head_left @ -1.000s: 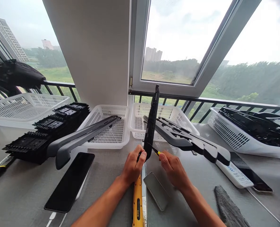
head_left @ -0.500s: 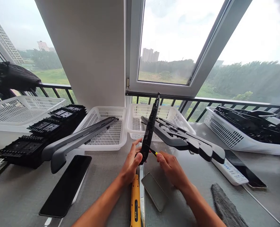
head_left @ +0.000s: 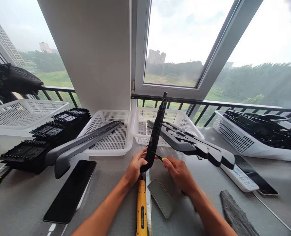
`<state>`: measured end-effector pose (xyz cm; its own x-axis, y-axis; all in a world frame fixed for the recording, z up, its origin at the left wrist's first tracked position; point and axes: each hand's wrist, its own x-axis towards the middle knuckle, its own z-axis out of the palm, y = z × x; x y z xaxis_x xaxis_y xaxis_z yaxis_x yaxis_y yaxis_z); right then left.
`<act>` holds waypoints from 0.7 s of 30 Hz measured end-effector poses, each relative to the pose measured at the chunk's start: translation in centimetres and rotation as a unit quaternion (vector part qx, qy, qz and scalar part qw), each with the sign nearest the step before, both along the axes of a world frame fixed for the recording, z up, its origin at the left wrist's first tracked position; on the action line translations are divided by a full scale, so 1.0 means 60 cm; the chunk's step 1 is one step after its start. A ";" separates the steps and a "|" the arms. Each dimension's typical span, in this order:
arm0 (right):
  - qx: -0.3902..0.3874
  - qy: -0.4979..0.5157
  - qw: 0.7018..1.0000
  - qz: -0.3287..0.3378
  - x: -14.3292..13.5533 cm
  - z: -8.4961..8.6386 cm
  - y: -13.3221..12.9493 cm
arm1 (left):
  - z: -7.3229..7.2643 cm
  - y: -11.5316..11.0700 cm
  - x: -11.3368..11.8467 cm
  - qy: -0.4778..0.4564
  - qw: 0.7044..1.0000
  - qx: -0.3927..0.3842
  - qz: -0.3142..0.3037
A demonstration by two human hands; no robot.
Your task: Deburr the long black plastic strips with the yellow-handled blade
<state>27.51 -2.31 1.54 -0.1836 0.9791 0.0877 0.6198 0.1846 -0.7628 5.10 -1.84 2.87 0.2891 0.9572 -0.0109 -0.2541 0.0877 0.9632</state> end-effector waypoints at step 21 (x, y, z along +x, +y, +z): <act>0.000 0.014 0.999 0.040 -0.002 0.011 -0.007 | -0.018 0.015 -0.009 -0.013 1.000 -0.019 0.012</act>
<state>27.41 -2.73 2.18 -0.2592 0.9613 0.0935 0.5815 0.2326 -0.7796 4.56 -0.96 1.81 0.2662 0.9631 -0.0405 -0.2814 0.1178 0.9523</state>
